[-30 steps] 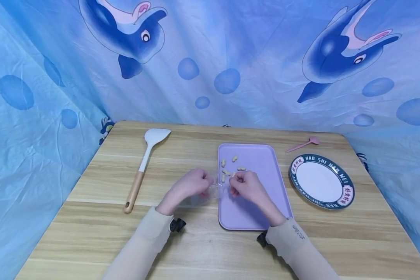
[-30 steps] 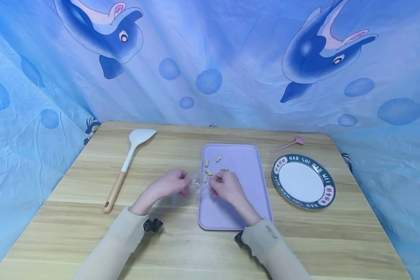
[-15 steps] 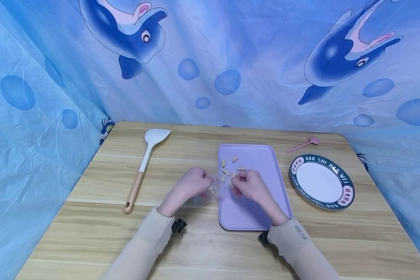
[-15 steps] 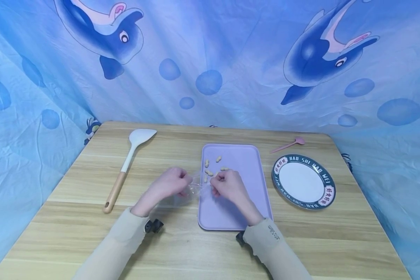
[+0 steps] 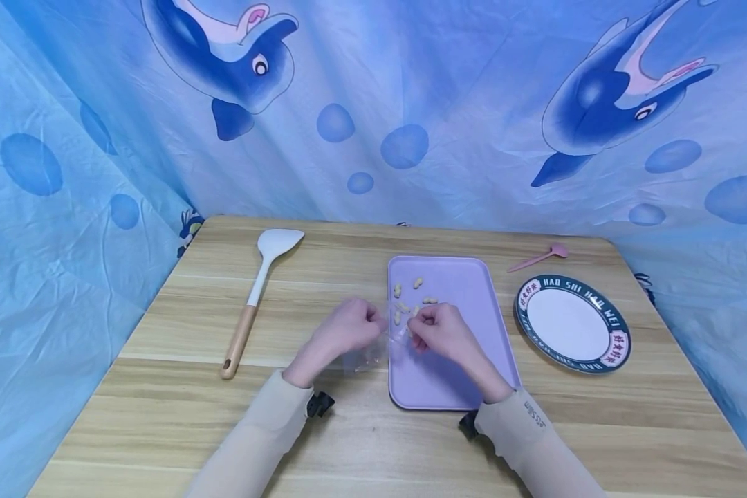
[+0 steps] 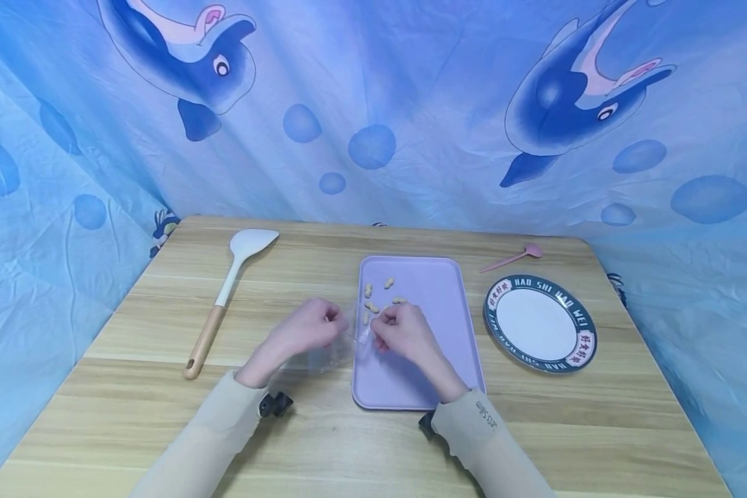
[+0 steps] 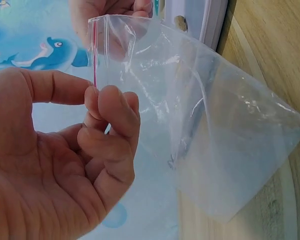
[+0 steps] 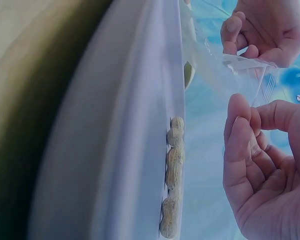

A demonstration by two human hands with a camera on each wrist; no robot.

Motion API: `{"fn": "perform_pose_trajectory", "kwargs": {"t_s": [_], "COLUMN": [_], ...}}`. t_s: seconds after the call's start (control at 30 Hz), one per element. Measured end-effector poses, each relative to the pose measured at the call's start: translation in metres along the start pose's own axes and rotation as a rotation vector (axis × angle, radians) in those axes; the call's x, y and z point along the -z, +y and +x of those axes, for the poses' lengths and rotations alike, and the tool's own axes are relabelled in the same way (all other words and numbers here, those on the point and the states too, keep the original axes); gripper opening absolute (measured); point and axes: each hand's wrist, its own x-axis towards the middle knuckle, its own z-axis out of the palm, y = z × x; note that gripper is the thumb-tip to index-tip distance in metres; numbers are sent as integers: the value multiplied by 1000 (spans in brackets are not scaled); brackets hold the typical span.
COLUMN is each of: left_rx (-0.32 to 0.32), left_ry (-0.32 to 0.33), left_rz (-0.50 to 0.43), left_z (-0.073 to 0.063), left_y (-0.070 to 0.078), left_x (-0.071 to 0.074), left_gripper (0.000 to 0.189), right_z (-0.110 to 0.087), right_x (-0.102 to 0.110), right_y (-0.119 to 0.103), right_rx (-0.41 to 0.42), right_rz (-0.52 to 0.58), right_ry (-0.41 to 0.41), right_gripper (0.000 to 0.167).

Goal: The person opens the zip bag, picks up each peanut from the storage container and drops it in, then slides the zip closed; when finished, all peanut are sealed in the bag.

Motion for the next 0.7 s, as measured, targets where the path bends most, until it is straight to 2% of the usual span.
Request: {"fn": "perform_pose_trajectory", "kwargs": {"t_s": [0.23,0.4,0.43,0.47,0.57,0.63,0.7], "left_rx": [-23,-103,-138,-179,-293,-371,-421], "left_ry": [-3,59,79,95,97,73,44], "left_rz": [-7,-6,13,40,168,248,285], "left_z": [0,3,4,5,7,9,10], "left_y": [0,-4,-5,-7,-12,-16,-19], "left_x": [2,6,6,6,2,-2,-7], "left_gripper": [28,10,4,6,47,76,99], "right_z": [0,1,1,1,0,0,0], "right_x": [0,0,1,1,1,1,1], "right_y": [-2,0,0,0,1,1,2], "right_rx": [0,13,14,17,20,20,21], "right_rz": [-10,-12,-13,-13,-15,-13,-7], "right_ry": [-2,-5,-6,-7,-15,-23,-31], "right_gripper": [23,23,23,23,23,23,23]}}
